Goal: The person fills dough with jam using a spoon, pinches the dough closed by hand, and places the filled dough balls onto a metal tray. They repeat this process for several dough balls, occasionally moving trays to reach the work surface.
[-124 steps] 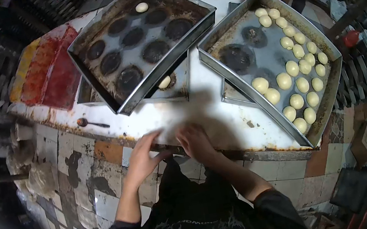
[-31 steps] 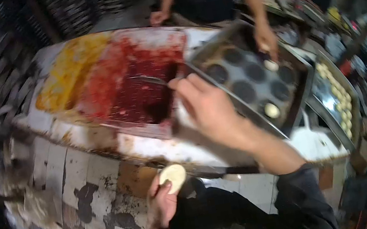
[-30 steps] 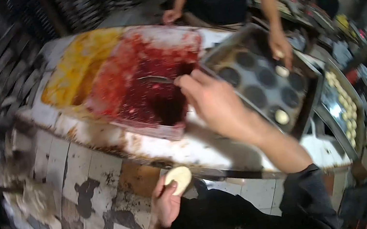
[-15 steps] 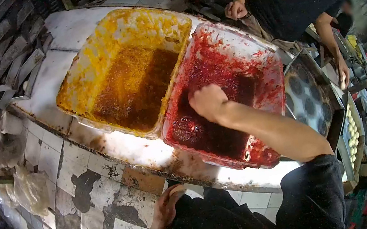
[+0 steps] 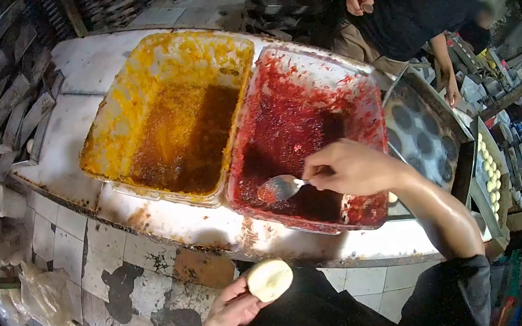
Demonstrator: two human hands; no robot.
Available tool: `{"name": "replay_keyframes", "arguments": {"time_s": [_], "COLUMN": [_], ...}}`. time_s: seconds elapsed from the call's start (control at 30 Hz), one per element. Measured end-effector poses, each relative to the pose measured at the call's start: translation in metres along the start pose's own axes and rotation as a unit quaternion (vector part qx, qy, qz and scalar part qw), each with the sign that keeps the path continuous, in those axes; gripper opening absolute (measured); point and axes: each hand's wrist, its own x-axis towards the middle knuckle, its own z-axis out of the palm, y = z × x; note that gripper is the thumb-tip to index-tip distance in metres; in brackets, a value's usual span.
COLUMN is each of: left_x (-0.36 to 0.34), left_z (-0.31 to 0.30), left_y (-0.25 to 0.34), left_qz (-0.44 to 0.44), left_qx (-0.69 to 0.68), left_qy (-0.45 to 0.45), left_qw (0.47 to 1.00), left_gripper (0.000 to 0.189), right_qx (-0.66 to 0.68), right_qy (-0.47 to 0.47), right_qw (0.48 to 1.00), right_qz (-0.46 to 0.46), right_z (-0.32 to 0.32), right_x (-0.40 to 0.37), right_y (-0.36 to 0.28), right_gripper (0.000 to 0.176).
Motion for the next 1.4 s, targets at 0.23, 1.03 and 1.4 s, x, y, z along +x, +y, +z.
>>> {"name": "replay_keyframes", "arguments": {"time_s": [0.23, 1.03, 1.4], "left_x": [0.035, 0.056, 0.041], "left_z": [0.061, 0.155, 0.252], "left_y": [-0.012, -0.258, -0.358], "left_qz": [0.408, 0.445, 0.29], "left_qx": [0.1, -0.215, -0.002], "left_qy": [0.11, 0.252, 0.229], "left_qw": [0.901, 0.832, 0.929], "left_gripper": [0.06, 0.041, 0.053], "right_qx": [0.16, 0.278, 0.1], "right_qy": [0.132, 0.256, 0.037], "right_qw": [0.976, 0.924, 0.983], "right_qz": [0.066, 0.053, -0.151], "right_z": [0.029, 0.224, 0.239], "right_x": [-0.119, -0.227, -0.356], "right_y": [-0.027, 0.185, 0.092], "right_gripper": [0.014, 0.025, 0.018]}}
